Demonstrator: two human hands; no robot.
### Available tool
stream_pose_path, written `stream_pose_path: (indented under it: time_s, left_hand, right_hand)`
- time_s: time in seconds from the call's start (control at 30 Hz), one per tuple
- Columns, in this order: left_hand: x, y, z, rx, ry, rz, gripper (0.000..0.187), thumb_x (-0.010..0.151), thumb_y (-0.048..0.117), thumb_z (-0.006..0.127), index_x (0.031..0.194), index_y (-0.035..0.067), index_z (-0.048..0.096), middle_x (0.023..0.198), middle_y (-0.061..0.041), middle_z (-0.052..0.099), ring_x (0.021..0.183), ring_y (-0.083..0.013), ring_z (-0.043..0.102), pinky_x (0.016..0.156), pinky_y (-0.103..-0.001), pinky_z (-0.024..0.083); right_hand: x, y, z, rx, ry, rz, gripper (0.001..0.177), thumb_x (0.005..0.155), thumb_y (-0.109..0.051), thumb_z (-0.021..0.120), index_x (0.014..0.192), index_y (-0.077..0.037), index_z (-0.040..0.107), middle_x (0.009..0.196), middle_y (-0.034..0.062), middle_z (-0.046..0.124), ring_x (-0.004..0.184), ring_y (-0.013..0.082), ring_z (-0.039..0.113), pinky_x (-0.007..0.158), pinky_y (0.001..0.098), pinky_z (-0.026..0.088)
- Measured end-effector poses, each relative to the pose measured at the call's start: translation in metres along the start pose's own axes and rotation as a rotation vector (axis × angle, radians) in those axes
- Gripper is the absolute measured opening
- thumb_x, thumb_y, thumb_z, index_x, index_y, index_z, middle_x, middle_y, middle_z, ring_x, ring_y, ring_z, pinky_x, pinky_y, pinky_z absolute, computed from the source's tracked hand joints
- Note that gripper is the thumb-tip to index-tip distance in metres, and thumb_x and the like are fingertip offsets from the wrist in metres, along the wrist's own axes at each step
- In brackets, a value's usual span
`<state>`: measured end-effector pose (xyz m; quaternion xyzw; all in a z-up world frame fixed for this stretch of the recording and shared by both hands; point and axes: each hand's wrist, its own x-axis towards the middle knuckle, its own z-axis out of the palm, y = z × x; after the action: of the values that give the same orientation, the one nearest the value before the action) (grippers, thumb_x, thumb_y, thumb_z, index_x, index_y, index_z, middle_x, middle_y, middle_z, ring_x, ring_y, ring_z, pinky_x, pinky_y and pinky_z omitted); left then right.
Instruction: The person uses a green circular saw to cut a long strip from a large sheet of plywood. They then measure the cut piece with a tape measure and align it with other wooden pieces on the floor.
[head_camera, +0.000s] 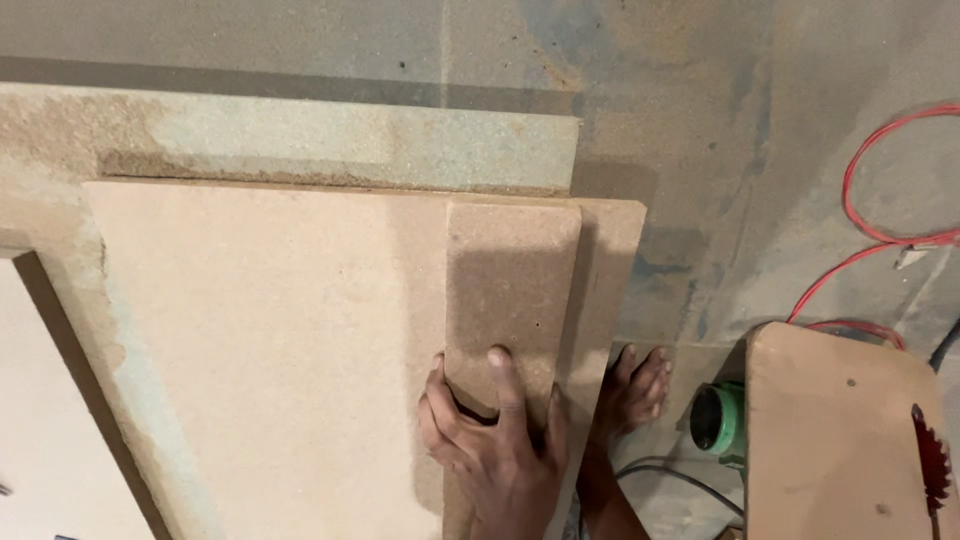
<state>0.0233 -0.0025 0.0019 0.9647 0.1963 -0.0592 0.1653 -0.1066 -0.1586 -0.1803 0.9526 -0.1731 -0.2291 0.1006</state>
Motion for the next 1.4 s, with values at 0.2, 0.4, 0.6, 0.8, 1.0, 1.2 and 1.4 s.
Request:
stream_pose_path:
  time_s: [0.2,0.4,0.6,0.8,1.0,1.2,1.4]
  left_hand:
    - [0.000,-0.002,0.003,-0.017,0.025,0.036,0.065,0.090,0.039,0.071,0.144,0.007,0.051,0.140,-0.048,0.033,0.129,-0.0563,0.032,0.100,-0.067,0.035]
    - [-0.001,-0.006,0.005,-0.029,0.026,0.043,0.069,0.093,0.041,0.071,0.149,0.009,0.047,0.141,-0.046,0.033,0.131,-0.0548,0.032,0.105,-0.065,0.032]
    - [-0.003,-0.006,0.005,-0.050,0.018,0.028,0.071,0.093,0.041,0.071,0.151,0.012,0.044,0.143,-0.045,0.034,0.132,-0.0542,0.033,0.106,-0.064,0.032]
    - [-0.003,-0.007,0.010,-0.022,0.051,0.055,0.073,0.093,0.042,0.072,0.152,0.009,0.043,0.142,-0.045,0.034,0.132,-0.0528,0.034,0.106,-0.065,0.034]
    - [-0.002,-0.004,0.003,-0.035,0.013,0.045,0.070,0.095,0.040,0.069,0.152,0.009,0.043,0.144,-0.045,0.034,0.131,-0.0554,0.034,0.106,-0.066,0.034]
    - [-0.003,-0.007,0.004,-0.097,0.028,0.071,0.072,0.098,0.037,0.064,0.158,0.008,0.038,0.151,-0.045,0.029,0.139,-0.0588,0.031,0.112,-0.068,0.032]
    - [0.001,-0.006,0.016,-0.011,0.051,0.131,0.072,0.104,0.036,0.053,0.166,0.012,0.024,0.166,-0.039,0.010,0.158,-0.0551,0.012,0.129,-0.068,0.016]
  right_hand:
    - [0.000,-0.002,-0.003,0.066,0.101,-0.039,0.080,0.105,-0.046,0.050,0.165,-0.016,0.007,0.171,0.0157,0.009,0.158,0.0347,0.015,0.120,0.0537,0.021]
    - [0.001,0.001,0.006,-0.111,0.131,-0.033,0.079,0.111,-0.043,0.052,0.170,-0.018,0.005,0.176,0.0148,0.013,0.161,0.0342,0.023,0.121,0.0504,0.030]
    - [0.001,0.000,0.006,-0.116,0.140,-0.029,0.078,0.114,-0.041,0.050,0.171,-0.019,0.003,0.177,0.0141,0.012,0.163,0.0330,0.022,0.122,0.0494,0.030]
    - [0.001,0.000,0.007,-0.110,0.077,-0.011,0.082,0.107,-0.046,0.052,0.168,-0.017,0.005,0.174,0.0148,0.013,0.159,0.0330,0.020,0.121,0.0536,0.025]
    - [0.002,-0.002,0.009,-0.002,0.254,-0.047,0.077,0.111,-0.041,0.058,0.169,-0.021,0.012,0.174,0.0146,0.018,0.160,0.0343,0.025,0.123,0.0535,0.027]
    - [0.008,0.005,0.027,-0.099,0.285,-0.044,0.069,0.113,-0.037,0.058,0.169,-0.022,0.020,0.175,0.0132,0.022,0.161,0.0334,0.026,0.126,0.0526,0.027]
    - [0.007,-0.013,-0.015,0.262,0.379,-0.126,0.071,0.108,-0.042,0.057,0.165,-0.013,0.026,0.170,0.0180,0.020,0.156,0.0382,0.023,0.121,0.0591,0.025]
